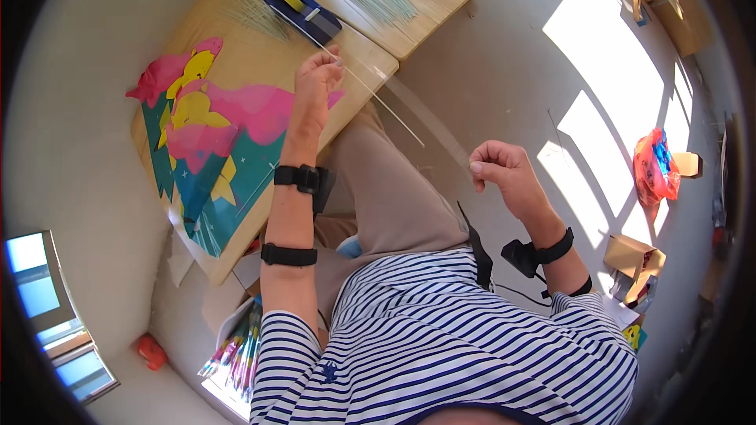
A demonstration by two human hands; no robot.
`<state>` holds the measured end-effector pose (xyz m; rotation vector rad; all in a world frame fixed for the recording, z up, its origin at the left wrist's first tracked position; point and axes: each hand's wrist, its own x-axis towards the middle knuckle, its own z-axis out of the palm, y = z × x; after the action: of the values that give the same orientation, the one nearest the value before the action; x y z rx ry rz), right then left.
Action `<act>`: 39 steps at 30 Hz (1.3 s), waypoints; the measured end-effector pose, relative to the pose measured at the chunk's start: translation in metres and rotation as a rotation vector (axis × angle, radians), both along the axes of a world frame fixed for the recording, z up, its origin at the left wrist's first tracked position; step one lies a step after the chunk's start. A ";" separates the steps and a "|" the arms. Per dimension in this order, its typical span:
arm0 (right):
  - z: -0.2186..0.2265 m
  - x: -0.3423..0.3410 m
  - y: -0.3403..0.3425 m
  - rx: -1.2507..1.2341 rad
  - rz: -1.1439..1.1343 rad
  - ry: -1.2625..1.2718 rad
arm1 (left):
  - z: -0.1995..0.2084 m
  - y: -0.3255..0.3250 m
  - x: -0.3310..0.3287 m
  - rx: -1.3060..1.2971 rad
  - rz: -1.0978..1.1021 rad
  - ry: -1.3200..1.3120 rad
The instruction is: Assemble a kite by inserting supports and securing with tape.
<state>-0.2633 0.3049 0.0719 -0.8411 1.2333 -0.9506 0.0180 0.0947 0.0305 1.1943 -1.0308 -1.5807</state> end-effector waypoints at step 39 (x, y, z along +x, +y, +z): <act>0.000 0.000 0.015 0.055 -0.021 0.003 | 0.020 0.058 -0.035 0.228 -0.127 0.065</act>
<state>-0.2628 0.3194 0.0717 -0.7879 1.2670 -0.9289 -0.0170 0.1523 0.0506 1.2388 -0.9180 -1.8640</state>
